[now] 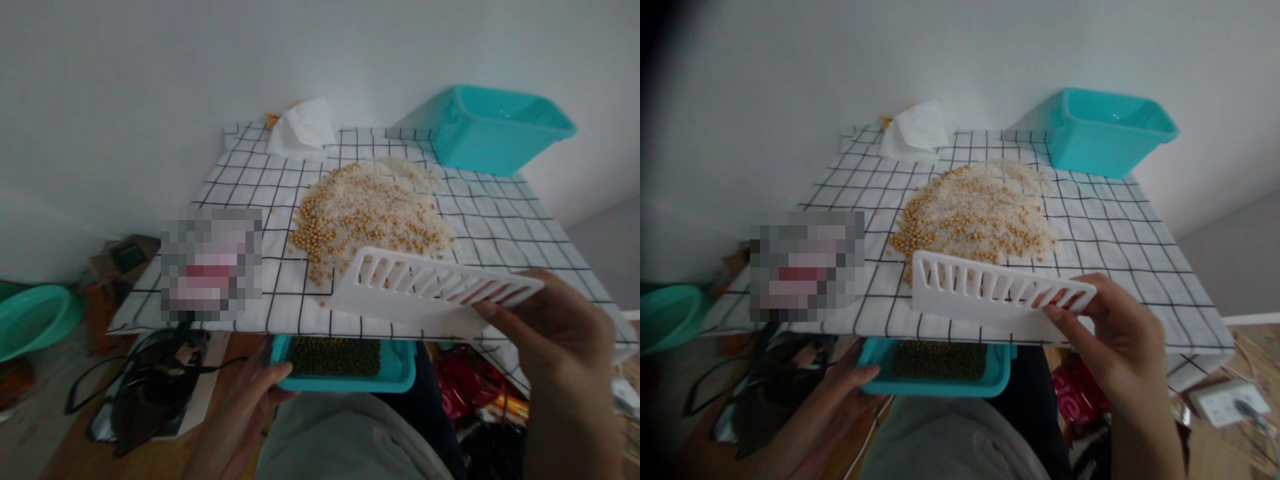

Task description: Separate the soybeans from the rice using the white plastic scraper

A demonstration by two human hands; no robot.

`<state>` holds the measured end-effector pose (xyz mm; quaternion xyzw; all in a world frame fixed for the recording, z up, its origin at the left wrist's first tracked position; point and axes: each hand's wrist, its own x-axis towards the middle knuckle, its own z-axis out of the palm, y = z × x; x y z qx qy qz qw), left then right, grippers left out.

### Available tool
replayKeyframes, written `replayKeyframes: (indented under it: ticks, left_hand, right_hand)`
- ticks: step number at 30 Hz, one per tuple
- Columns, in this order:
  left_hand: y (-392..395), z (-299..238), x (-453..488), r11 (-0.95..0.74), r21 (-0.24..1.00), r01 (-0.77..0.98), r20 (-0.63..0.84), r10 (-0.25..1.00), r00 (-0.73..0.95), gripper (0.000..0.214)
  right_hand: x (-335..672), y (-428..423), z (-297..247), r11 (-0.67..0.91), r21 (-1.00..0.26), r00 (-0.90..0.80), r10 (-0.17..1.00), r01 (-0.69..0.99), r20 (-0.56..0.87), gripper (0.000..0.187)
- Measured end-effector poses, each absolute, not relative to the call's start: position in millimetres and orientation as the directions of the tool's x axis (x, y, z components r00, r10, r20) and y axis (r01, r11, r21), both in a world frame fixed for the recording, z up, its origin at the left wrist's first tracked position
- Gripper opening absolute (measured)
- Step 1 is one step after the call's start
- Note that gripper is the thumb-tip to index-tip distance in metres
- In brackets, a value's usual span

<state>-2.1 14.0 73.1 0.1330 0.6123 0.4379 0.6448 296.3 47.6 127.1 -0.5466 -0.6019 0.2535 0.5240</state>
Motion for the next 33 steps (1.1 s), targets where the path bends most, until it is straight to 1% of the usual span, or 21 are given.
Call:
replayKeyframes:
  ticks: [2,5,7,9,10,13,16,18,20,23,25,27,29,33]
  left_hand:
    - [15,74,-1,0.576,0.704,-0.416,-0.674,0.726,-0.135,0.05]
    - [16,69,-3,0.557,0.713,-0.426,-0.648,0.755,-0.097,0.05]
    - [14,62,-6,0.557,0.717,-0.418,-0.631,0.774,-0.052,0.051]
    - [12,55,-10,0.572,0.725,-0.384,-0.638,0.767,-0.061,0.053]
    - [11,52,-12,0.575,0.73,-0.37,-0.638,0.767,-0.067,0.055]
    - [9,50,-13,0.58,0.732,-0.357,-0.644,0.761,-0.083,0.06]
    - [10,52,-10,0.567,0.723,-0.396,-0.645,0.759,-0.091,0.067]
    - [10,53,-9,0.561,0.724,-0.402,-0.641,0.763,-0.089,0.069]
    - [10,52,-7,0.562,0.727,-0.394,-0.635,0.769,-0.075,0.069]
    - [10,50,-6,0.57,0.718,-0.399,-0.644,0.762,-0.069,0.069]
    - [11,50,-5,0.572,0.702,-0.425,-0.653,0.755,-0.063,0.071]
    - [11,53,-3,0.575,0.688,-0.442,-0.661,0.748,-0.056,0.075]
    - [11,54,-3,0.586,0.689,-0.426,-0.669,0.741,-0.063,0.076]
    - [7,48,-4,0.586,0.714,-0.384,-0.655,0.752,-0.071,0.069]
  right_hand:
    - [293,53,126,0.27,-0.881,0.174,0.918,0.388,0.357,0.014]
    - [290,60,126,0.273,-0.865,0.099,0.934,0.421,0.343,0.015]
    - [289,62,126,0.292,-0.867,0.034,0.942,0.404,0.333,0.015]
    - [290,62,126,0.301,-0.882,0.052,0.938,0.363,0.342,0.014]
    - [291,62,126,0.3,-0.89,0.094,0.932,0.343,0.35,0.014]
    - [299,63,123,0.264,-0.913,0.288,0.889,0.313,0.355,0.015]
    - [314,65,116,0.247,-0.917,0.475,0.795,0.313,0.376,0.017]
    - [326,64,112,0.242,-0.916,0.54,0.748,0.32,0.386,0.019]
    - [335,62,110,0.231,-0.919,0.535,0.757,0.319,0.376,0.02]
    - [338,58,111,0.205,-0.923,0.475,0.808,0.327,0.348,0.02]
    - [334,60,112,0.214,-0.914,0.438,0.825,0.345,0.358,0.021]
    - [327,66,111,0.274,-0.895,0.426,0.804,0.353,0.414,0.021]
    - [321,75,109,0.343,-0.873,0.445,0.759,0.347,0.475,0.022]
    - [320,91,107,0.434,-0.838,0.495,0.677,0.33,0.545,0.019]
